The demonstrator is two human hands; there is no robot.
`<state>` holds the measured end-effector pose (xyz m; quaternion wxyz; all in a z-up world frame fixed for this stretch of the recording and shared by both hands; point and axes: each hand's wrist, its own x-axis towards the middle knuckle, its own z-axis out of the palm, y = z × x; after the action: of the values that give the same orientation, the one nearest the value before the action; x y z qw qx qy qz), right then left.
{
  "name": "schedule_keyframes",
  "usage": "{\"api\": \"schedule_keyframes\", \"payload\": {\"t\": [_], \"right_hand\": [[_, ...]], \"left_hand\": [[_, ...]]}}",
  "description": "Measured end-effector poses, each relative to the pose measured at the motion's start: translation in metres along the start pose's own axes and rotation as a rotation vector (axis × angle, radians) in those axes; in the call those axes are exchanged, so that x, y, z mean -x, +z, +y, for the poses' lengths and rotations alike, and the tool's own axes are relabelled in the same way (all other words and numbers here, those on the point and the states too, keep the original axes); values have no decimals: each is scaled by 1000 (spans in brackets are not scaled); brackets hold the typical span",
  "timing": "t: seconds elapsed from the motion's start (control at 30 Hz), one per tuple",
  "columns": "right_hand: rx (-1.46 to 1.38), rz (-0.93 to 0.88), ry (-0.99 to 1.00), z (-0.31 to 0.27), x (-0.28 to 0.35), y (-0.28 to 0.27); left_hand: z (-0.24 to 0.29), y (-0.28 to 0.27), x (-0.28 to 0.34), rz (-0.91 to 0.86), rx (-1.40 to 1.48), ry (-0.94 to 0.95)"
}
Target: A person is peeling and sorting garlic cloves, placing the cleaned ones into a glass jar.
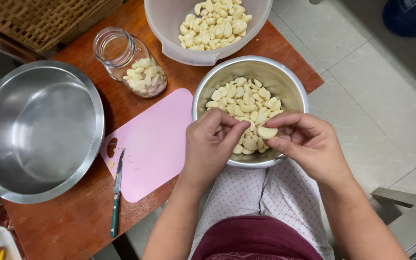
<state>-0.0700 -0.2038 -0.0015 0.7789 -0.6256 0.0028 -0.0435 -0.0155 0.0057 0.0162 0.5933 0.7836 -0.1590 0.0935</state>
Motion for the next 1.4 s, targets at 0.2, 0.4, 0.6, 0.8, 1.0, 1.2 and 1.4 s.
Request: {"api": "schedule_keyframes", "payload": {"t": [0.2, 0.4, 0.6, 0.8, 1.0, 1.2, 1.4], "right_hand": [[-445, 122, 197, 42, 9, -18], [-533, 155, 289, 34, 9, -4], [-102, 190, 57, 23, 13, 13], [-59, 230, -23, 23, 21, 19], [-394, 263, 93, 57, 29, 7], [-513, 288, 203, 54, 27, 9], [-464, 245, 190, 55, 30, 11]], "left_hand": [[15, -13, -5, -277, -236, 0], [33, -3, -3, -141, 89, -5], [28, 29, 15, -98, 248, -114], [18, 27, 11, -82, 309, -38], [19, 19, 6, -64, 371, -57], [33, 9, 11, -107, 291, -12], [18, 30, 24, -53, 189, 104]]}}
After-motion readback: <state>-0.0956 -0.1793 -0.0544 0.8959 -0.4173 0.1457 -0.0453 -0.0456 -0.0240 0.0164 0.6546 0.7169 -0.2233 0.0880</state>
